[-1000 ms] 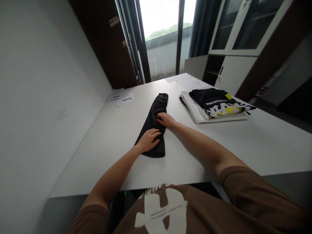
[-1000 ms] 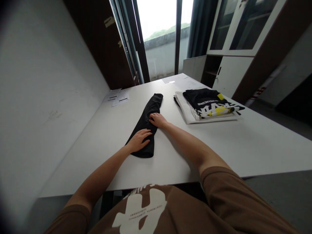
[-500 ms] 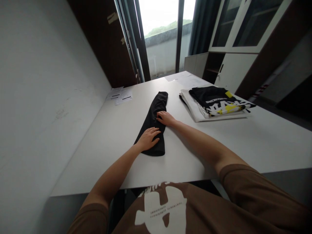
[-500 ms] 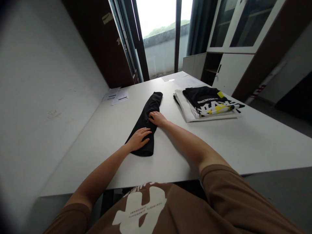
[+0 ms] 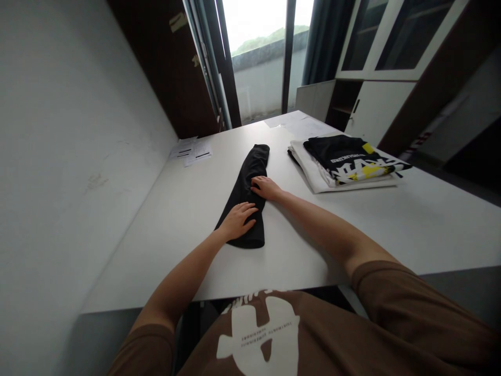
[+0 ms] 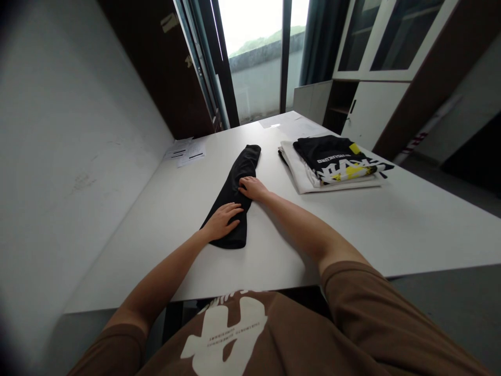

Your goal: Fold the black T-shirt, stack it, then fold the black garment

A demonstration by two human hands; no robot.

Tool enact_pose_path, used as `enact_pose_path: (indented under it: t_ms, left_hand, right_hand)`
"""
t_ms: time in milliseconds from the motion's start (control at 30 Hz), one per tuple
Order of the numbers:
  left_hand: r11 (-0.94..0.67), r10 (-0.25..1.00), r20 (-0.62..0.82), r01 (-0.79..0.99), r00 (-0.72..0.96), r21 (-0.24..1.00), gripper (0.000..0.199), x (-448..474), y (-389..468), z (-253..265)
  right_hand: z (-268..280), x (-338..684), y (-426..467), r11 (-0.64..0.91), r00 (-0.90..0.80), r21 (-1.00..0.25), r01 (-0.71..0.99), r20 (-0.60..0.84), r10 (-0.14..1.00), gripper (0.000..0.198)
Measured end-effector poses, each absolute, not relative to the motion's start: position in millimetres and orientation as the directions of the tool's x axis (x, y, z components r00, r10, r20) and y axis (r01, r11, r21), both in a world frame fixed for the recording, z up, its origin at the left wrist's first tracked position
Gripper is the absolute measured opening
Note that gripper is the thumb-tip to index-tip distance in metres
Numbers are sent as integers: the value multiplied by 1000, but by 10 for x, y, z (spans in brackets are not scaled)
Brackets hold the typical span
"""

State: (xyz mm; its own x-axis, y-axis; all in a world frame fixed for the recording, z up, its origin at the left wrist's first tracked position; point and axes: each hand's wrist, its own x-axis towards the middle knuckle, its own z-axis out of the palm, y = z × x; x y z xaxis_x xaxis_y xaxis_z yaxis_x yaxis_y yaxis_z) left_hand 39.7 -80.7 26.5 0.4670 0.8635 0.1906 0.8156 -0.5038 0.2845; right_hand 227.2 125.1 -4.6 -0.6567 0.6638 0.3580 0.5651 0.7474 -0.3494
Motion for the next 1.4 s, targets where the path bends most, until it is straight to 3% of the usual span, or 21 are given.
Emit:
enact_pose_path:
  t_ms: [1400]
  left_hand:
    - [-497,868,180,812,463,305,45,404,-821,310]
  right_hand:
    - [-39,2264,1247,742,-656,-379,553,350,668,16]
